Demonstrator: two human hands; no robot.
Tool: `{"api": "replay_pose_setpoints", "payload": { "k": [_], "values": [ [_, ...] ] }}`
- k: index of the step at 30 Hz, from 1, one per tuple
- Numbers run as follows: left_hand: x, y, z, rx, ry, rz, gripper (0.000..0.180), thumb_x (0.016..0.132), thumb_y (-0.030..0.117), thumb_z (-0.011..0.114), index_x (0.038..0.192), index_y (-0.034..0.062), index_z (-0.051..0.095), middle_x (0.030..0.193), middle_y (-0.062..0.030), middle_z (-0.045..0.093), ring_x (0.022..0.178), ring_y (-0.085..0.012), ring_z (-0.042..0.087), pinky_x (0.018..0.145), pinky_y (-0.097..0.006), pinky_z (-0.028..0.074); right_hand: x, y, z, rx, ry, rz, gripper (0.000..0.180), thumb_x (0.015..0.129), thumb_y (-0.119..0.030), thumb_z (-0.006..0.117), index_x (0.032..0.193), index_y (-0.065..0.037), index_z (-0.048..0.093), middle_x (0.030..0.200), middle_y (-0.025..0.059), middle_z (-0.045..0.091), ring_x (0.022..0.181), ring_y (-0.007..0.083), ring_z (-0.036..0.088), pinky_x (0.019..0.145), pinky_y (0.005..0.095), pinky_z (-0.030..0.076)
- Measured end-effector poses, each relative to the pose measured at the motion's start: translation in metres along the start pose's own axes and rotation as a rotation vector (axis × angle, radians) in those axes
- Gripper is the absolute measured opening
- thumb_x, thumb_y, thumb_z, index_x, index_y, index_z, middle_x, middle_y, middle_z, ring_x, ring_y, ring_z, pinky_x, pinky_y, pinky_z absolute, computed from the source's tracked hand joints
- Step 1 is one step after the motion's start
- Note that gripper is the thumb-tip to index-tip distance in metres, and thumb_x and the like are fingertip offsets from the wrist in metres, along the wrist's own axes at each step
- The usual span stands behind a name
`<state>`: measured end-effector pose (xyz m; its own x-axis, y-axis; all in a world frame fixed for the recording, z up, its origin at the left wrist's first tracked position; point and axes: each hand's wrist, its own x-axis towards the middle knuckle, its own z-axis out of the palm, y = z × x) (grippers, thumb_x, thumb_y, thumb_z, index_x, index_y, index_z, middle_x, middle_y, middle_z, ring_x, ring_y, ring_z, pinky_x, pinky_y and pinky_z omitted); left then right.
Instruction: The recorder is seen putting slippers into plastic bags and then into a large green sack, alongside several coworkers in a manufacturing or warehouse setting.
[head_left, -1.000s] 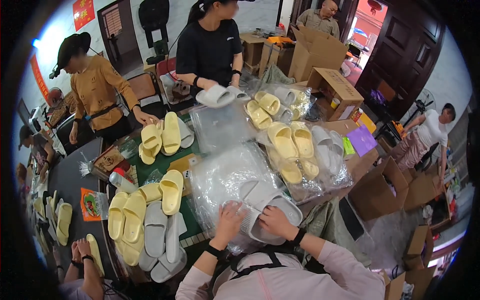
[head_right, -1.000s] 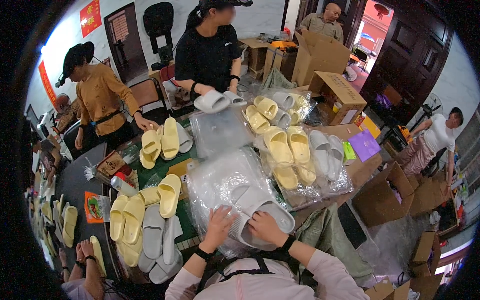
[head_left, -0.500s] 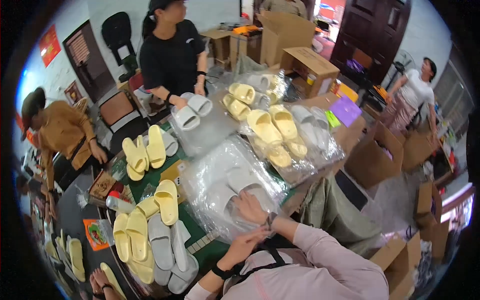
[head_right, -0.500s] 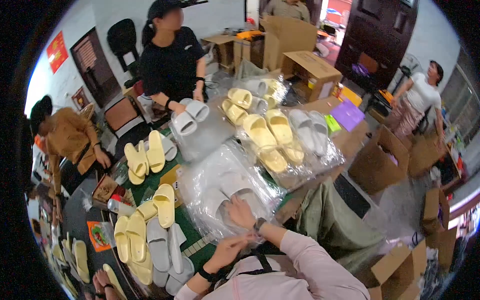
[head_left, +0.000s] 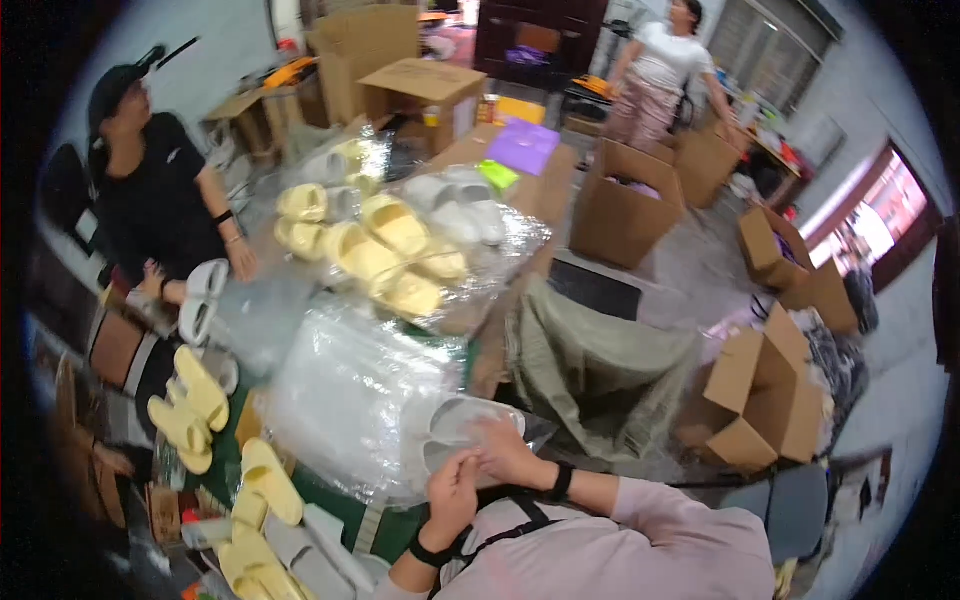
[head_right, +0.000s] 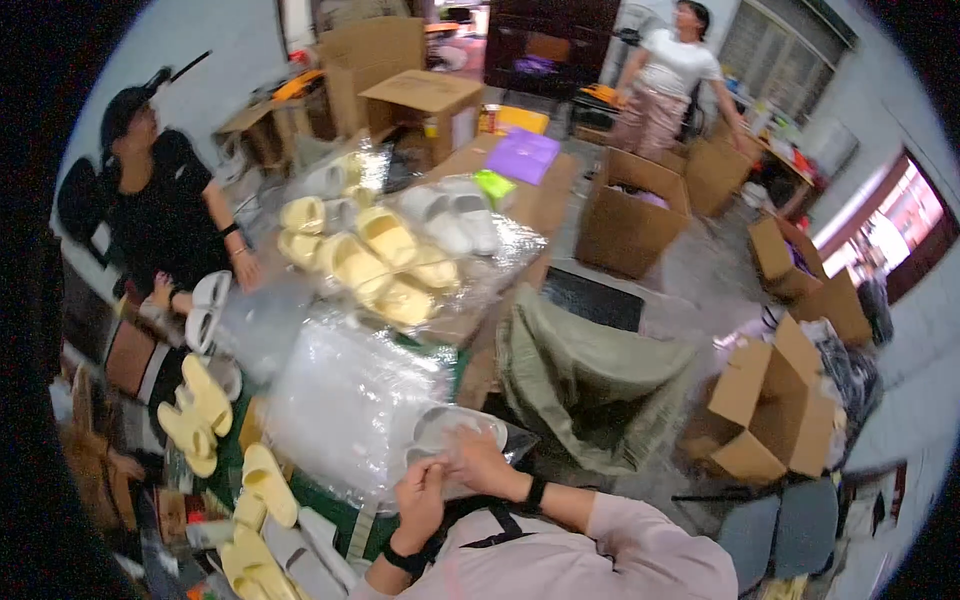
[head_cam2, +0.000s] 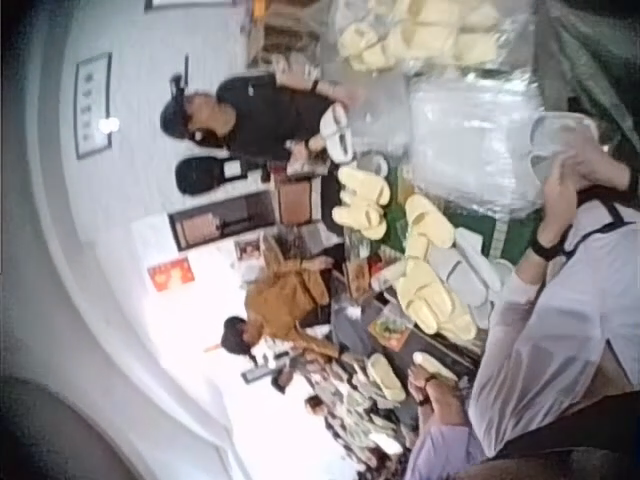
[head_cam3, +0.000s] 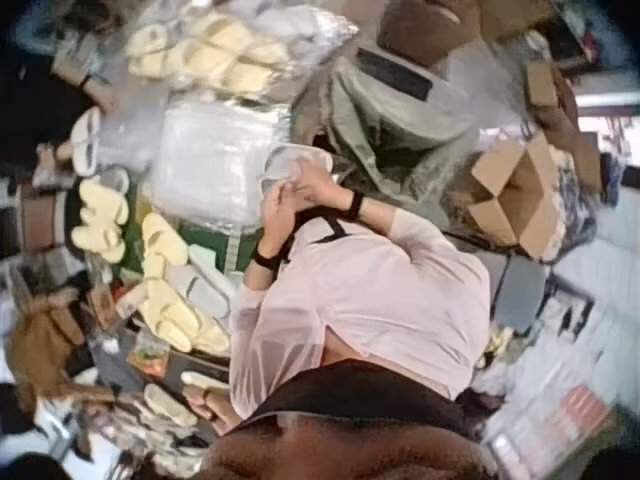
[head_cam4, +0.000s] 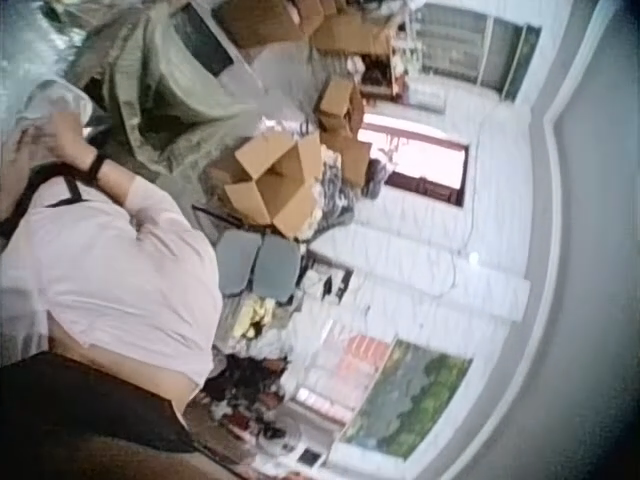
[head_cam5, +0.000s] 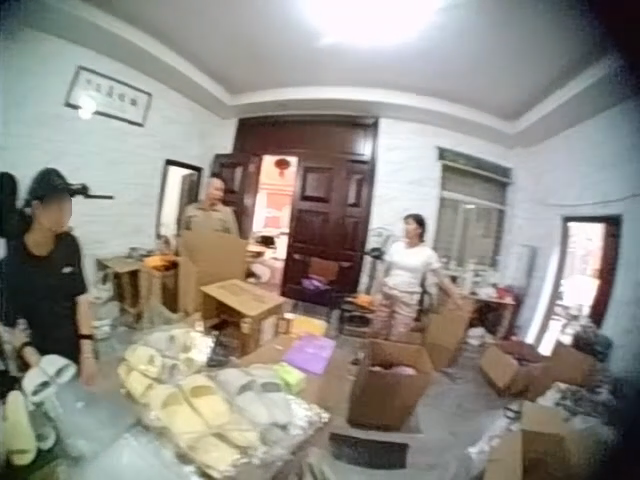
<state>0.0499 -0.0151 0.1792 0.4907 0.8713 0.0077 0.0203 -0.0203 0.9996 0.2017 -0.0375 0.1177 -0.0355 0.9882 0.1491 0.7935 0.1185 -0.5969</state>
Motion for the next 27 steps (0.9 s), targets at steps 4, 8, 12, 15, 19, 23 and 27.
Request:
{"api": "replay_pose_setpoints", "payload": {
  "k": [4,8,12,15,19,23,27],
  "values": [
    [0.016,0.008,0.005,-0.115,0.055,0.192,0.027,0.090,0.017,0.052,0.108,-0.0040,0.051,0.109,-0.0142,0.056,0.101,-0.0213,0.053,0.090,-0.034,0.040,-0.012,0.014,-0.041,0.097,0.136,0.073,0.042,0.068,-0.012,0.062,0.109,-0.004,0.057,0.099,0.0173,0.059,0.094,0.0340,0.055,0.085,0.0404,0.041],
    [0.046,-0.008,0.025,-0.437,0.513,0.565,0.050,0.084,0.029,0.060,0.116,-0.0052,0.043,0.116,-0.0141,0.049,0.110,-0.0290,0.042,0.097,-0.039,0.030,-0.043,0.023,-0.142,-0.118,0.544,0.147,0.020,0.075,-0.011,0.060,0.093,-0.004,0.064,0.087,0.0149,0.063,0.076,0.0285,0.061,0.070,0.0343,0.047],
    [0.073,-0.038,0.082,0.319,0.178,0.215,0.031,0.082,0.012,0.052,0.109,-0.0012,0.047,0.116,-0.0207,0.045,0.108,-0.0326,0.044,0.096,-0.040,0.032,-0.115,0.055,-0.230,0.068,0.544,0.496,0.020,0.080,-0.011,0.050,0.093,-0.002,0.064,0.094,0.0128,0.062,0.081,0.0260,0.059,0.075,0.0351,0.046],
    [0.077,-0.120,0.152,0.595,-0.616,0.357,0.055,0.069,0.007,0.060,0.122,0.0013,0.043,0.127,-0.0228,0.041,0.121,-0.0338,0.037,0.102,-0.043,0.029,-0.152,0.061,-0.300,0.015,0.463,0.807,0.028,0.088,-0.026,0.049,0.087,-0.002,0.064,0.081,0.0098,0.064,0.072,0.0201,0.059,0.067,0.0323,0.046],
    [0.072,-0.228,0.220,0.957,-0.796,0.734,0.057,0.081,0.010,0.048,0.135,0.0059,0.032,0.125,-0.0164,0.048,0.122,-0.0281,0.040,0.108,-0.042,0.017,-0.200,0.100,-0.320,0.404,0.560,0.888,0.026,0.090,-0.025,0.052,0.086,-0.002,0.063,0.074,0.0048,0.063,0.066,0.0153,0.058,0.061,0.0265,0.045],
    [0.072,-0.280,0.230,1.561,-0.995,0.589,0.048,0.092,0.014,0.029,0.140,0.0130,0.026,0.107,-0.0090,0.061,0.114,-0.0217,0.049,0.111,-0.039,0.005,-0.228,0.166,-0.265,0.797,0.601,1.173,0.023,0.091,-0.021,0.053,0.076,-0.005,0.060,0.070,0.0028,0.060,0.059,0.0121,0.057,0.052,0.0254,0.045],
    [0.049,-0.319,0.175,1.420,-0.822,-0.236,0.028,0.088,0.013,0.042,0.102,0.0146,0.066,0.093,-0.0050,0.065,0.101,-0.0210,0.056,0.098,-0.042,0.031,-0.193,0.213,-0.180,0.613,0.424,1.237,0.022,0.089,-0.020,0.054,0.077,-0.003,0.062,0.064,0.0051,0.061,0.055,0.0143,0.057,0.050,0.0274,0.045]
  ]
}}
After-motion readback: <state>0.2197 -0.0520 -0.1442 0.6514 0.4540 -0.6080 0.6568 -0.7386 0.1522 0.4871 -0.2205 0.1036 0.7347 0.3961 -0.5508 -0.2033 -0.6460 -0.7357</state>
